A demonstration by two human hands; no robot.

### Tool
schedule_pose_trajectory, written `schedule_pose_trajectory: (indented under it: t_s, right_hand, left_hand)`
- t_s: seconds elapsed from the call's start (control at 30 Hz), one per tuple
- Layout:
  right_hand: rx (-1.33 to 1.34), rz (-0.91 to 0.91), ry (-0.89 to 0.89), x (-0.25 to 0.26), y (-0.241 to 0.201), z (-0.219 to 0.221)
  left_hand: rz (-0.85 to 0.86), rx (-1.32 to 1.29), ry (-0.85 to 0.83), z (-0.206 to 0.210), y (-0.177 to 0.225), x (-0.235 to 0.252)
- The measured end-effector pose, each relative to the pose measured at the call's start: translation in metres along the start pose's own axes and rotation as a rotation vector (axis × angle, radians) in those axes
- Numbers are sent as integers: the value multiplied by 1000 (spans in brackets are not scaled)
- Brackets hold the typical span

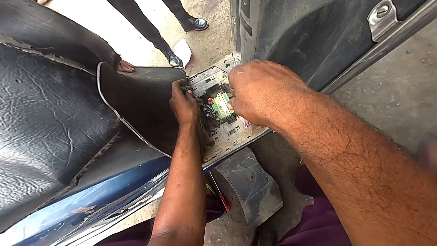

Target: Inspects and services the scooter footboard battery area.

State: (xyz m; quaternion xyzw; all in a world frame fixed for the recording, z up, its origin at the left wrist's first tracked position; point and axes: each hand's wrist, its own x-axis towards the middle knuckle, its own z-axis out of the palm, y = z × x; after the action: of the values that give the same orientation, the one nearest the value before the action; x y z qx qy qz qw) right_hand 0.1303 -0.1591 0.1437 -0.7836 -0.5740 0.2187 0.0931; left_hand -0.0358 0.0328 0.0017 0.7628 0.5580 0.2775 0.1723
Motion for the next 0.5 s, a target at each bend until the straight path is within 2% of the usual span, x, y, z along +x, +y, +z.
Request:
schedule_pose_trajectory:
  t_s: [0.5]
  right_hand:
    - [-9,-13,1,-2,-4,1]
  left_hand:
    - [-11,74,-64,4,0,3]
